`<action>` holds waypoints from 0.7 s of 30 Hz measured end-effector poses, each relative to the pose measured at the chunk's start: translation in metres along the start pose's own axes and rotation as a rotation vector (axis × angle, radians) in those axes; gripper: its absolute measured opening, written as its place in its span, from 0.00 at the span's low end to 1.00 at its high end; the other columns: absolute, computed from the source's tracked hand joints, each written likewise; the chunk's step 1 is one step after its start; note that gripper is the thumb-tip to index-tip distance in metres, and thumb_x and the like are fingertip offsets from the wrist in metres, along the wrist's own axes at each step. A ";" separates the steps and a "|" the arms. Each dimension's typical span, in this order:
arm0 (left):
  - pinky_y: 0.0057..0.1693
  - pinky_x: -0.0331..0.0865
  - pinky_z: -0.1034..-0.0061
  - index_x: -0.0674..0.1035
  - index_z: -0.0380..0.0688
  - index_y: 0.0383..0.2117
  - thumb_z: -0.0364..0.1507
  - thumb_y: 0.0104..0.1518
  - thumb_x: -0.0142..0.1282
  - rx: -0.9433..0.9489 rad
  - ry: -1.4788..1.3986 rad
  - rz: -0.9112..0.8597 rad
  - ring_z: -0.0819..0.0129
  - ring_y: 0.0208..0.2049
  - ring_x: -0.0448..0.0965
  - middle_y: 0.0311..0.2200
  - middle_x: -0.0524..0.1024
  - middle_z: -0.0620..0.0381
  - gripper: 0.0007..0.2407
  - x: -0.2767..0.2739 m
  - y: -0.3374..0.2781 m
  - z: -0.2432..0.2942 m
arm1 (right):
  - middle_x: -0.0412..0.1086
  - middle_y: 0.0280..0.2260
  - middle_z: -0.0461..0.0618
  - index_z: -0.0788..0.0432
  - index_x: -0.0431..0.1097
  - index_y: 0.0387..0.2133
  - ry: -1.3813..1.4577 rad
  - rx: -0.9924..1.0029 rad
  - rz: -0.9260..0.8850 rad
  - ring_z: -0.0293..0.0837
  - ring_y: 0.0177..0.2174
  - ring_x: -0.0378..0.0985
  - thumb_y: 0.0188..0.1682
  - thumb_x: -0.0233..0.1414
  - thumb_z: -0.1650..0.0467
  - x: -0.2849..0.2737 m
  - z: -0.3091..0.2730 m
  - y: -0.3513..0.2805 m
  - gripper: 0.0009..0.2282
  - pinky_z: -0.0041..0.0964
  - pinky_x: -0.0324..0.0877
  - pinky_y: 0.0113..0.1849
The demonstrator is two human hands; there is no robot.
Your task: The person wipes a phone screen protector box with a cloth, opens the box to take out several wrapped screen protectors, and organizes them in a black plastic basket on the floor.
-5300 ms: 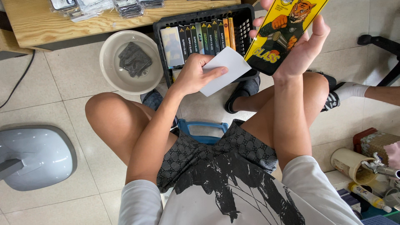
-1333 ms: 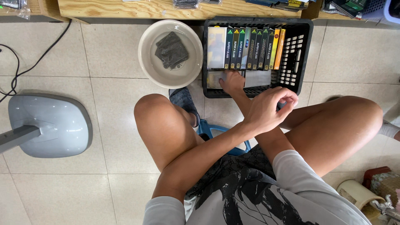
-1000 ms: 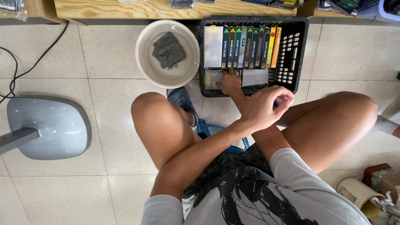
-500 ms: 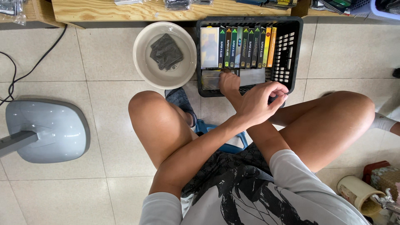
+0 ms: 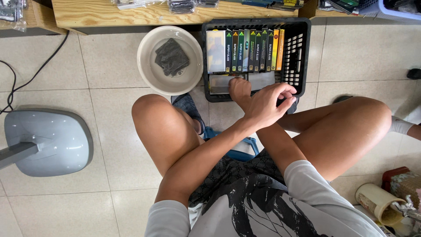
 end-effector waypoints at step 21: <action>0.72 0.51 0.33 0.50 0.35 0.74 0.46 0.47 0.77 0.101 -0.422 0.334 0.28 0.68 0.62 0.65 0.58 0.28 0.53 -0.073 0.029 0.043 | 0.63 0.09 0.41 0.51 0.71 0.26 0.703 -0.209 0.535 0.44 0.13 0.69 0.52 0.59 0.72 -0.389 0.077 -0.096 0.07 0.31 0.63 0.22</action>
Point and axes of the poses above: each hand's wrist, its own y-axis towards the middle knuckle, its own x-axis out of the palm, z = x × y, the point moved 5 cm from there along y, towards the middle knuckle
